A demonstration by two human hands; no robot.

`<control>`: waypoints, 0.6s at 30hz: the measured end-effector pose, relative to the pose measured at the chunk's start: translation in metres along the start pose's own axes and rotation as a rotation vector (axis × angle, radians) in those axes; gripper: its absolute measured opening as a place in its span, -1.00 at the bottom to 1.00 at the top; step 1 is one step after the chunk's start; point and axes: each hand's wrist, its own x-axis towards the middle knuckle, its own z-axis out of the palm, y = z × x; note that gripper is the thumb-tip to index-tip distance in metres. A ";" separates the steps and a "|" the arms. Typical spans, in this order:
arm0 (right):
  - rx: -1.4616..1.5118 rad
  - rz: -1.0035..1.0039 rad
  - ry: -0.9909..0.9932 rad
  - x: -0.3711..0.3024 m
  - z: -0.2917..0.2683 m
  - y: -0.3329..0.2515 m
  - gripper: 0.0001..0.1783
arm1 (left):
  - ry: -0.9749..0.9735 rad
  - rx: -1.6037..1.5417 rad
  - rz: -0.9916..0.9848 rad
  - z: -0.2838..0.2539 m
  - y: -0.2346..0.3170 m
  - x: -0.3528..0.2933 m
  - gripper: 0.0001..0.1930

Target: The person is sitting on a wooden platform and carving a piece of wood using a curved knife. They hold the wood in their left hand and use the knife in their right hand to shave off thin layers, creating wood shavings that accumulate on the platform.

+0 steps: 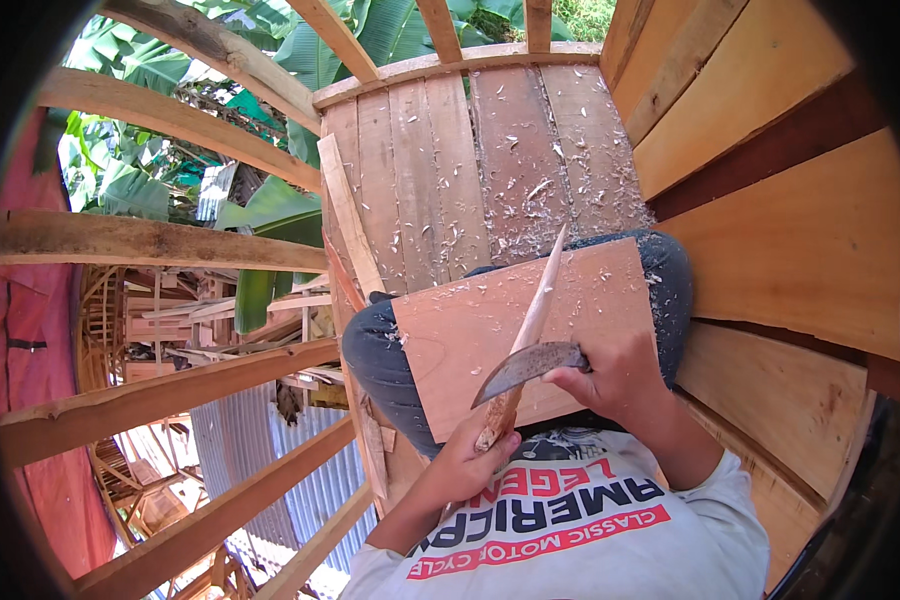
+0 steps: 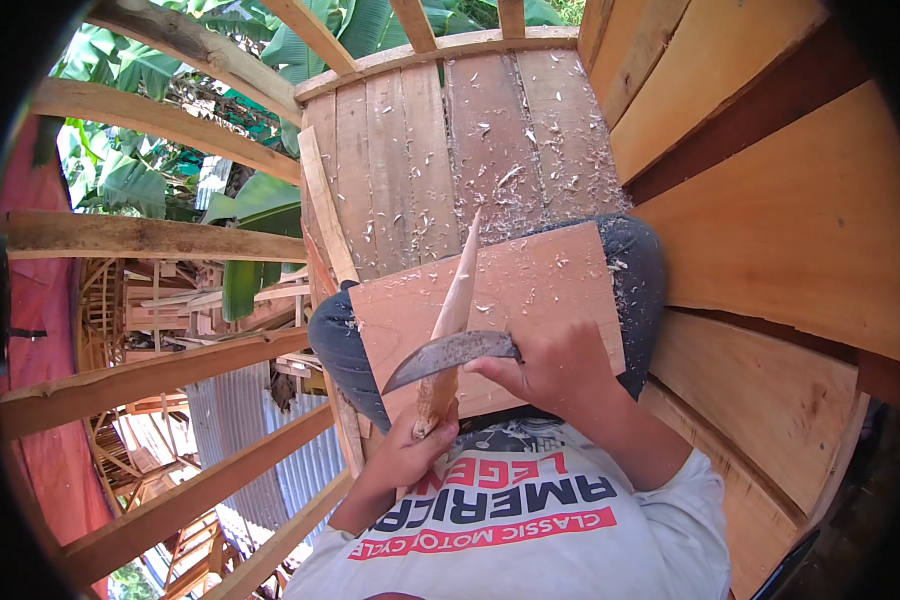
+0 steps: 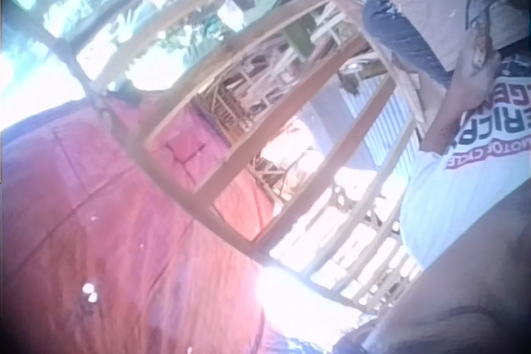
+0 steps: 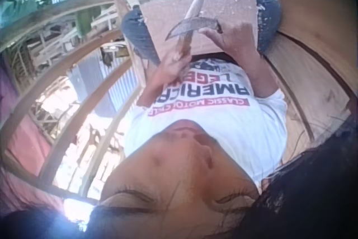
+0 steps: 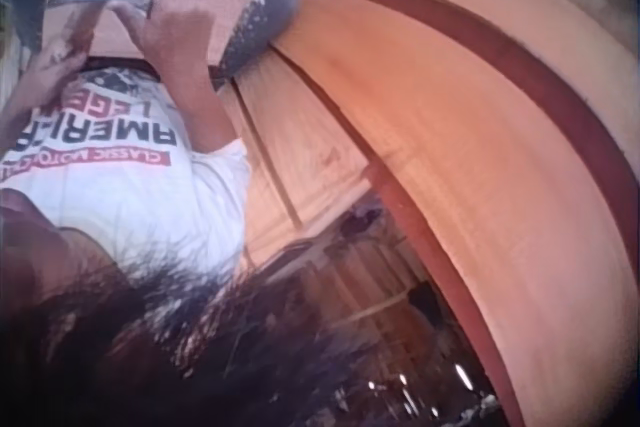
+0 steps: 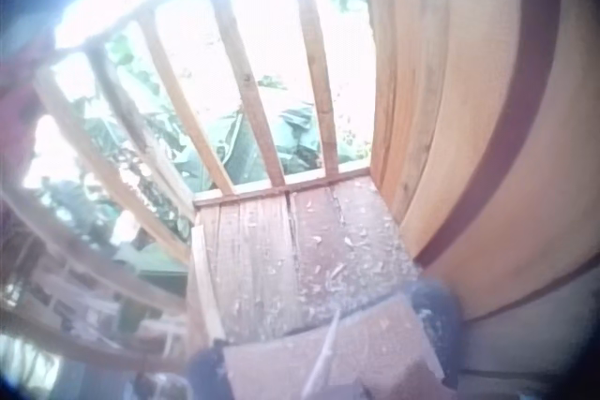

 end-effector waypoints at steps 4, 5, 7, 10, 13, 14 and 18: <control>0.040 0.370 -0.141 0.013 -0.006 0.012 -0.37 | 0.004 -0.019 -0.062 -0.001 0.000 -0.001 -0.86; 0.137 0.356 -0.182 0.010 -0.005 0.009 -0.37 | 0.007 -0.033 -0.081 -0.001 -0.001 0.002 -0.86; 0.147 0.068 -0.126 -0.002 0.001 -0.007 -0.36 | 0.052 0.077 0.071 0.001 -0.008 0.005 -0.86; 0.040 0.050 -0.005 0.007 0.000 0.002 -0.39 | 0.010 0.069 -0.048 -0.003 0.004 0.006 -0.86; 0.087 0.428 0.077 0.023 -0.016 0.031 -0.44 | -0.013 0.029 -0.072 0.002 0.006 0.003 -0.87; 0.079 0.326 0.054 0.019 -0.016 0.029 -0.45 | -0.010 0.030 -0.035 0.004 0.004 0.004 -0.88; 0.061 0.031 -0.001 0.002 -0.013 0.011 -0.47 | -0.033 0.025 -0.074 0.004 0.001 0.012 -0.87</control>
